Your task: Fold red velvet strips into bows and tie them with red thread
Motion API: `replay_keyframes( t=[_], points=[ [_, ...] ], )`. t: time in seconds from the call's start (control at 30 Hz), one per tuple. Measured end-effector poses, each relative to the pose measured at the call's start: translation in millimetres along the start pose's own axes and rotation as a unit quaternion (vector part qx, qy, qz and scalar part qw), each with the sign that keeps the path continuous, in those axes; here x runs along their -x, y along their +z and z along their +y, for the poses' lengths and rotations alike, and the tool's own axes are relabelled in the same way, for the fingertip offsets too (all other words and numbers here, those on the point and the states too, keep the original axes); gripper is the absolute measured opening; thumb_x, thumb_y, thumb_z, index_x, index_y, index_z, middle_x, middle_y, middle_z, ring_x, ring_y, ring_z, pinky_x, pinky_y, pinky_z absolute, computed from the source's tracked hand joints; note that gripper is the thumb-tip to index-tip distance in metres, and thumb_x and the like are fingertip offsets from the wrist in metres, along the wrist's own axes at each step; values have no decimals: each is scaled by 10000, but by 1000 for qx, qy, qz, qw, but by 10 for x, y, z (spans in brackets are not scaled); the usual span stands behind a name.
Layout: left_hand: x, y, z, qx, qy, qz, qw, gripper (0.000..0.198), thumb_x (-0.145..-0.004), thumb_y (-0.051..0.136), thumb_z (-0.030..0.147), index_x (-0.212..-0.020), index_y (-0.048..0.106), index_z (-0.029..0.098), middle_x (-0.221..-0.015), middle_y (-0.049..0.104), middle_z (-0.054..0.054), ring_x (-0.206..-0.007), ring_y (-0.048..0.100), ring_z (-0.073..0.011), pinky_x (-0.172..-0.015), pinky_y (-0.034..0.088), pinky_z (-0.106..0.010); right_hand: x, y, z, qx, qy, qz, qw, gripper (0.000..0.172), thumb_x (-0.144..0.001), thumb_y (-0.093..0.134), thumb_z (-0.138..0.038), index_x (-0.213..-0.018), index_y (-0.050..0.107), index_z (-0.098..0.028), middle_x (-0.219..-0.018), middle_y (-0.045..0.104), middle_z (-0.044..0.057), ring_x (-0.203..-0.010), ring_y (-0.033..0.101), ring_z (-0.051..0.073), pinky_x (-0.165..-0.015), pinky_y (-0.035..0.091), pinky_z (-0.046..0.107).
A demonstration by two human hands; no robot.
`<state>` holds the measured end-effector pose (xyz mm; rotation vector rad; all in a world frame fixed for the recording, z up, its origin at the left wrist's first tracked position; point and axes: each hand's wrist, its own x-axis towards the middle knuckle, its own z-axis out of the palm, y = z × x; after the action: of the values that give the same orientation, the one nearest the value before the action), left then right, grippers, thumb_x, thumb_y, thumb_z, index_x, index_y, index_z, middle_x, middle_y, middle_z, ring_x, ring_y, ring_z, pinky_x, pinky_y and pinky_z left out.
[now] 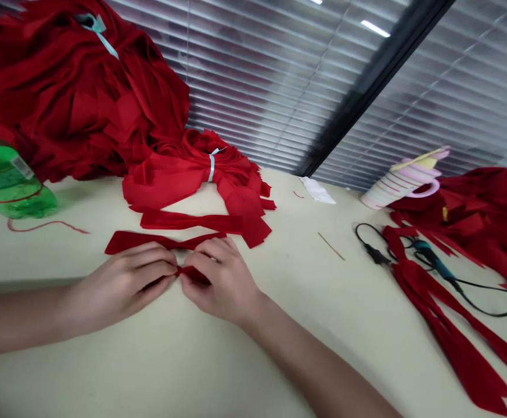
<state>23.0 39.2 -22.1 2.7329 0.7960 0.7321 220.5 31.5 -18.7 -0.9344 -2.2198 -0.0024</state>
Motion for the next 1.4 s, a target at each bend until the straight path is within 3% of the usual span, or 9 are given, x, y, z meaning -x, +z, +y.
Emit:
replay_keyframes(
  t=[0.1,0.3,0.5,0.57,0.73,0.83,0.93,1.03,1.4],
  points=[
    [11,-36,42,-12,-34,-21,999,201,-916,423,168,-863,611,122,-852,594,-72,-821,550,-207,-733,467,-352,20,3,-40,23,-3,-13,1000,73,-786,577,-167,-738,627,-190,-701,611,12,-657,562,135,-667,419,298],
    [-65,-195,102,54,-154,-81,983,49,-799,541,169,-805,589,160,-777,584,-32,-797,541,-199,-679,446,-310,69,94,-118,-31,31,-71,997,70,-807,552,-135,-826,590,-190,-859,649,25,-836,574,160,-778,396,314],
    [-98,-217,110,150,-182,-101,967,70,-706,547,94,-702,554,164,-673,581,17,-650,530,-132,-586,396,-234,54,130,-206,-65,2,24,998,169,-691,525,-38,-737,493,-197,-682,613,-42,-699,585,120,-747,376,305],
    [-102,-270,117,245,-218,-119,937,65,-719,568,140,-777,565,169,-736,610,21,-679,554,-129,-589,407,-220,48,97,-249,-78,-13,55,995,186,-677,528,-26,-734,488,-198,-686,621,-48,-723,600,120,-753,374,308],
    [-164,-446,75,472,-284,-254,795,134,-781,608,269,-823,672,159,-730,640,21,-675,555,-105,-598,408,-189,36,-22,-348,-76,-39,55,995,174,-711,603,-49,-749,521,-198,-721,649,-51,-838,608,151,-803,366,343],
    [-178,-421,58,491,-346,-200,774,161,-767,646,307,-789,708,160,-754,678,5,-711,574,-113,-654,430,-193,26,-89,-348,-20,-11,104,994,140,-723,642,-71,-717,574,-193,-794,645,1,-816,588,165,-766,366,354],
    [-155,-298,82,468,-399,-84,784,188,-744,676,358,-806,716,185,-809,708,-5,-754,604,-142,-657,456,-210,21,-127,-311,48,14,131,990,124,-764,651,-105,-686,620,-196,-694,609,-10,-663,553,124,-710,331,345],
    [-119,-174,120,455,-380,-11,805,168,-751,676,354,-847,720,224,-847,723,12,-780,627,-142,-681,481,-205,25,-117,-287,69,7,104,992,111,-805,628,-139,-710,627,-196,-667,633,-36,-612,555,99,-709,307,340],
    [-74,-36,216,372,-359,48,855,92,-720,635,191,-749,721,199,-737,718,29,-691,634,-137,-607,485,-187,56,-91,-387,66,86,20,994,178,-842,533,-127,-693,626,-160,-573,613,-23,-519,520,100,-699,296,321]
  ],
)
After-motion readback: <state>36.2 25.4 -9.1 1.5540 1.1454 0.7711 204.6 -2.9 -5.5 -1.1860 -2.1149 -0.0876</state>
